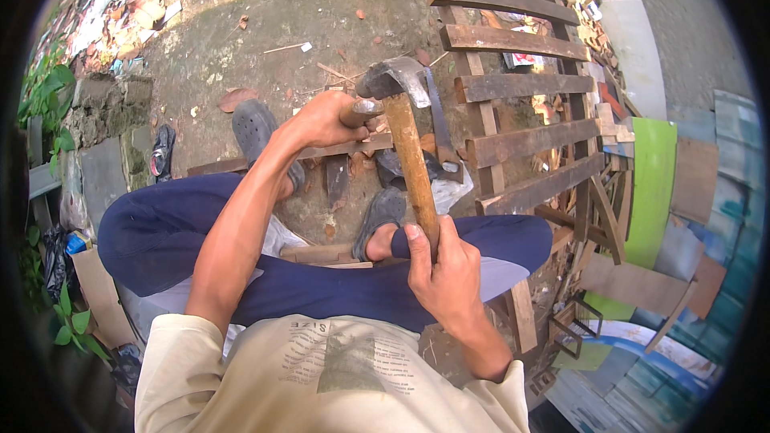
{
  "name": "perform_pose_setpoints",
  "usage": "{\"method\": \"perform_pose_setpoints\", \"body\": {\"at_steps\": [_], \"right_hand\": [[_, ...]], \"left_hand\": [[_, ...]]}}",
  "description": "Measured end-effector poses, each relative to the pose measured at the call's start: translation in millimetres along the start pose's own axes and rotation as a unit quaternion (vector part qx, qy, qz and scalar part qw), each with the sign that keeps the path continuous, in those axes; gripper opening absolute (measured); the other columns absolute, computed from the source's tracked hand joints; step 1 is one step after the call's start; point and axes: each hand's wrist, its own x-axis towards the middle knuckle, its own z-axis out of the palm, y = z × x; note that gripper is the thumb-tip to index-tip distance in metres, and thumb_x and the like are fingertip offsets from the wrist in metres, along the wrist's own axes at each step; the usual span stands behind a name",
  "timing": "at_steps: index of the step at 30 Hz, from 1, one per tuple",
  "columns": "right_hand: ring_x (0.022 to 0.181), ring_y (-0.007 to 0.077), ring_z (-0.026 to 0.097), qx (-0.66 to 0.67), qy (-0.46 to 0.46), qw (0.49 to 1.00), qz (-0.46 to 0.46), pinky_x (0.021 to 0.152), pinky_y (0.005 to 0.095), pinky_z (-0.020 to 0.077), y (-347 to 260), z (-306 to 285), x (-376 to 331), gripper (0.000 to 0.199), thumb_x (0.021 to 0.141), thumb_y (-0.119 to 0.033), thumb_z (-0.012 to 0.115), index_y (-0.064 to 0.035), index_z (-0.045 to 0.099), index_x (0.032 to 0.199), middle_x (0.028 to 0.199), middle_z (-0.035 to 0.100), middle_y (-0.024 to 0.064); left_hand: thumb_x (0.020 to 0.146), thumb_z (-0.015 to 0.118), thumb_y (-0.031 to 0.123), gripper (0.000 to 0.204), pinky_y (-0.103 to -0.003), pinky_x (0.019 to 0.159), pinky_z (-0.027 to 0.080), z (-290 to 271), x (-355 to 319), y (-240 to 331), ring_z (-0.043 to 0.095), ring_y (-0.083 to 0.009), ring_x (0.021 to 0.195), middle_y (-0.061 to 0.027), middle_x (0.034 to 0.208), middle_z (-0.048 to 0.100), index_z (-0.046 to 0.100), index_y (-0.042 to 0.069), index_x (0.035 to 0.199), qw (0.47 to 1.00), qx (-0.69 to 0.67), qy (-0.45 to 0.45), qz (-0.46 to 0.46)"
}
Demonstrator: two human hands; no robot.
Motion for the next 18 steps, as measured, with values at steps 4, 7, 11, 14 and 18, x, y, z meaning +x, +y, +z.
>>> {"method": "perform_pose_setpoints", "body": {"at_steps": [4, 7, 11, 14, 18], "right_hand": [[0.053, 0.039, 0.064, 0.007, 0.006, 1.0, 0.004, 0.046, 0.0413, 0.0451, -1.0, 3.9, 3.3, 0.022, 0.098, -0.015, 0.065, 0.0027, 0.055, 0.09, 0.061, 0.06, 0.0205], [0.054, 0.0407, 0.064, -0.023, -0.039, 0.999, 0.026, 0.047, 0.0422, 0.0455, -5.2, 0.1, 11.4, 0.023, 0.098, -0.016, 0.066, 0.0026, 0.055, 0.09, 0.061, 0.059, 0.0215], [0.048, 0.0349, 0.056, 0.016, 0.015, 1.0, 0.004, 0.047, 0.0405, 0.0421, 20.7, 26.4, 5.1, 0.024, 0.1, -0.018, 0.064, 0.0024, 0.056, 0.09, 0.058, 0.055, 0.0184], [0.044, 0.031, 0.053, -0.004, 0.004, 0.999, 0.037, 0.048, 0.0402, 0.0407, 30.8, 26.6, 14.1, 0.027, 0.101, -0.02, 0.062, 0.0029, 0.056, 0.089, 0.057, 0.053, 0.0171], [0.05, 0.0377, 0.06, 0.026, 0.002, 0.989, 0.146, 0.049, 0.042, 0.0445, 45.8, 26.1, 17.1, 0.031, 0.101, -0.024, 0.062, 0.0028, 0.058, 0.088, 0.058, 0.057, 0.0198]], "left_hand": [[0.072, 0.079, 0.024, 0.027, -0.044, 0.071, 0.053, 1.6, 5.9, -6.3, 0.07, -0.0368, 0.081, -0.0191, 0.086, 0.072, 0.076, 0.009, 0.095, 1.0, -0.027, -0.006, -0.012], [0.072, 0.079, 0.024, 0.029, -0.046, 0.072, 0.053, 11.7, 1.6, -30.8, 0.07, -0.0381, 0.082, -0.0187, 0.088, 0.072, 0.075, 0.01, 0.097, 1.0, -0.006, -0.008, -0.012], [0.073, 0.078, 0.025, 0.029, -0.047, 0.074, 0.054, 23.7, 3.5, -33.3, 0.069, -0.0398, 0.084, -0.0178, 0.089, 0.072, 0.074, 0.012, 0.098, 1.0, 0.015, -0.019, -0.007], [0.074, 0.078, 0.025, 0.025, -0.043, 0.074, 0.055, 22.7, 9.6, -39.0, 0.072, -0.0327, 0.084, -0.0132, 0.087, 0.075, 0.076, 0.013, 0.095, 0.999, -0.024, -0.024, -0.038], [0.081, 0.078, 0.017, 0.018, -0.034, 0.079, 0.053, 33.3, 3.6, -60.6, 0.07, -0.0156, 0.085, -0.0051, 0.088, 0.075, 0.075, 0.007, 0.095, 0.981, -0.141, 0.063, -0.12]]}}
